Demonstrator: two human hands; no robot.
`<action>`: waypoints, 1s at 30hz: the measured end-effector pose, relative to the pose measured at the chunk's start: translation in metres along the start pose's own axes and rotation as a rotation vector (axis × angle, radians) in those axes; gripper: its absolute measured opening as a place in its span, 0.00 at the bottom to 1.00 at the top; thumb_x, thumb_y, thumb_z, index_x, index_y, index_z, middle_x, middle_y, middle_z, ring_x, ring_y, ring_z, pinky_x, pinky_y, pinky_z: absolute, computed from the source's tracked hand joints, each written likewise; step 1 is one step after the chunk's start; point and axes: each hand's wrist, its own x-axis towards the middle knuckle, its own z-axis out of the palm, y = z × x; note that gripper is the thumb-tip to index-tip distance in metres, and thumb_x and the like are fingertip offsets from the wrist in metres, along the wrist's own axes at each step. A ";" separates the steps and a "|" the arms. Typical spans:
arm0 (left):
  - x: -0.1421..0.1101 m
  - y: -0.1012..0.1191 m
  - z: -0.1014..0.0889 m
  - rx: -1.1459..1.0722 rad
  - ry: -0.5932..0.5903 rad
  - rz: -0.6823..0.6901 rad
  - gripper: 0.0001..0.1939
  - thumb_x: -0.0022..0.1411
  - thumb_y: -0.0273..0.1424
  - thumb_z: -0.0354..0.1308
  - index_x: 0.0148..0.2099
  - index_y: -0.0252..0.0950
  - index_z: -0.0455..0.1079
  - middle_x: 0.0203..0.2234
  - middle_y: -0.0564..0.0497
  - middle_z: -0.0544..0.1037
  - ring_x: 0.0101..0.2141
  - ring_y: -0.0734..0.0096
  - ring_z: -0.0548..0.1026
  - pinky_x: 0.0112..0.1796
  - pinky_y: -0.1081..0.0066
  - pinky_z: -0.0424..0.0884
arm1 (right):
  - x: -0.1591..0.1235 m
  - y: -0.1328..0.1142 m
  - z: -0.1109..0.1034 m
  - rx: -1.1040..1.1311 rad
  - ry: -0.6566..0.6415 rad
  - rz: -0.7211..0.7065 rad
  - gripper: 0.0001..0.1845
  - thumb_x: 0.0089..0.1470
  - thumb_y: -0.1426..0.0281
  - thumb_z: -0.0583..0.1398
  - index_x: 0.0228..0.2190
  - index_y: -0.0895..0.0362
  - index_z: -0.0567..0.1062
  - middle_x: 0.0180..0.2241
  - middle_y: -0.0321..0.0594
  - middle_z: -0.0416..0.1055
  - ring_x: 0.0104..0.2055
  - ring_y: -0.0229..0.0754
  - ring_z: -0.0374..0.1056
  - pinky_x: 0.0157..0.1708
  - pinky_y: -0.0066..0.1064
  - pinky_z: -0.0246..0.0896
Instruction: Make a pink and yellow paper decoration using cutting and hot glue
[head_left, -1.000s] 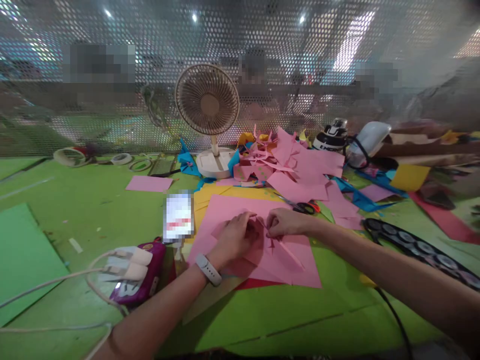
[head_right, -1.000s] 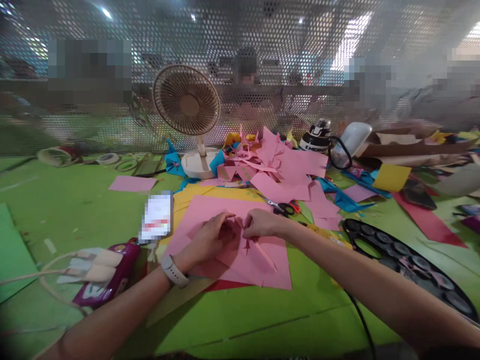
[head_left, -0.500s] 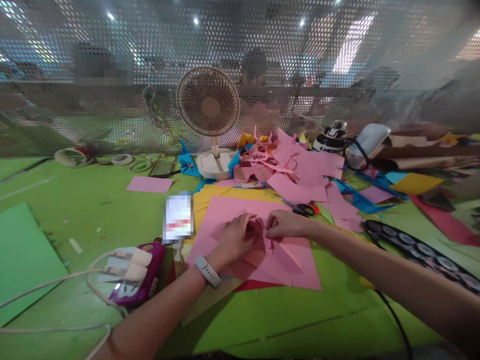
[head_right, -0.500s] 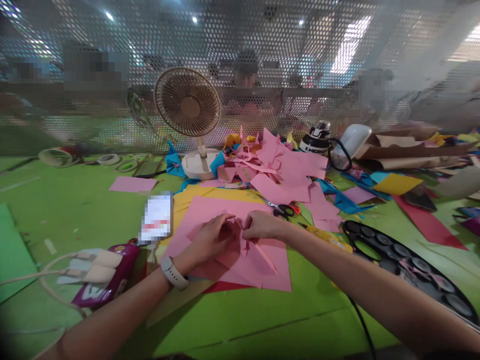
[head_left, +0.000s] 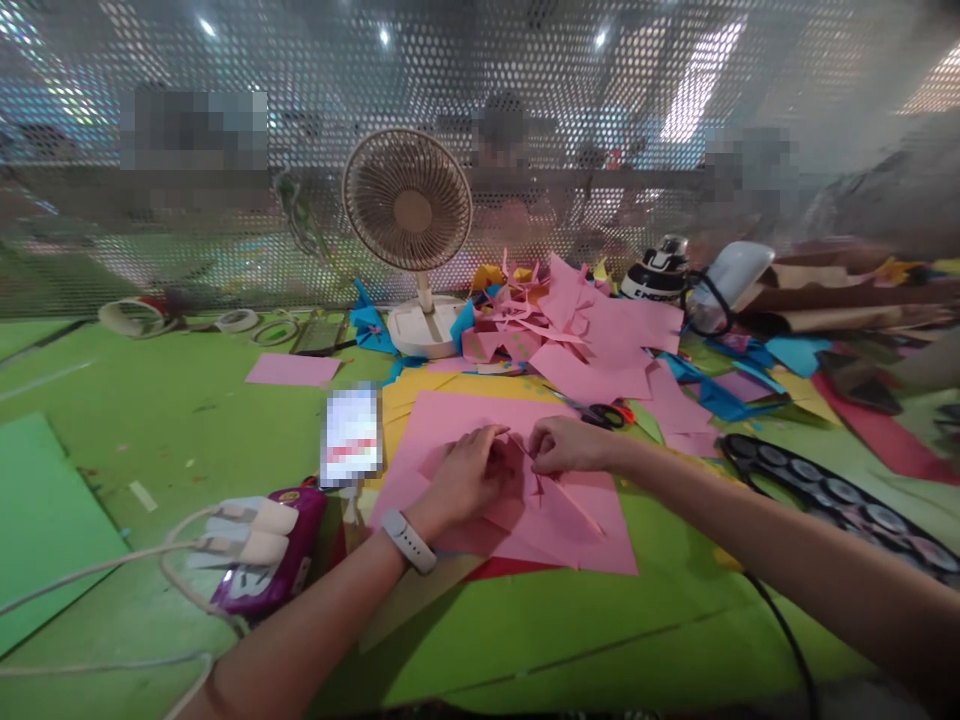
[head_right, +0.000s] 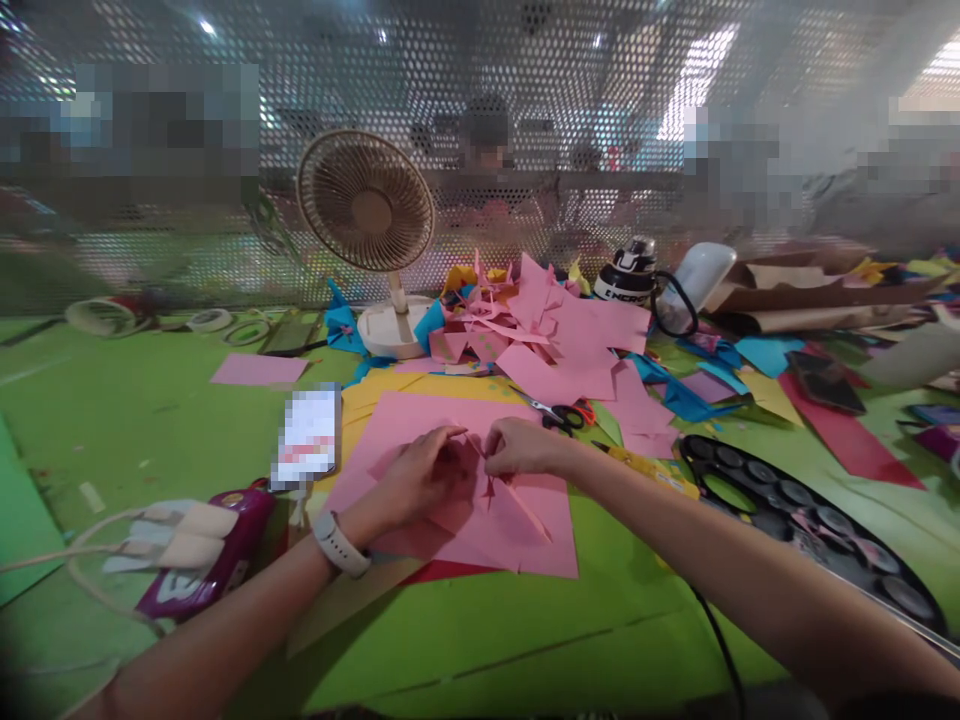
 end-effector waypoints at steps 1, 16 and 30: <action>0.000 0.000 0.001 0.002 0.005 0.002 0.24 0.51 0.24 0.55 0.52 0.39 0.61 0.44 0.48 0.72 0.43 0.61 0.70 0.44 0.63 0.65 | 0.000 0.000 0.000 -0.004 0.003 0.001 0.08 0.34 0.76 0.58 0.24 0.57 0.68 0.17 0.31 0.69 0.21 0.37 0.68 0.17 0.22 0.59; -0.002 0.004 -0.008 -0.224 0.051 -0.080 0.22 0.56 0.30 0.55 0.53 0.38 0.61 0.40 0.48 0.75 0.41 0.64 0.73 0.43 0.65 0.68 | -0.005 0.004 0.007 -0.020 0.149 -0.089 0.07 0.36 0.76 0.59 0.23 0.57 0.67 0.17 0.30 0.67 0.20 0.35 0.66 0.18 0.22 0.56; -0.008 0.015 0.005 -0.891 0.080 -0.197 0.20 0.57 0.47 0.54 0.34 0.32 0.67 0.25 0.53 0.69 0.28 0.73 0.69 0.31 0.72 0.66 | -0.016 -0.014 0.030 0.151 0.466 -0.289 0.06 0.41 0.74 0.58 0.27 0.56 0.67 0.17 0.28 0.65 0.18 0.35 0.65 0.19 0.25 0.58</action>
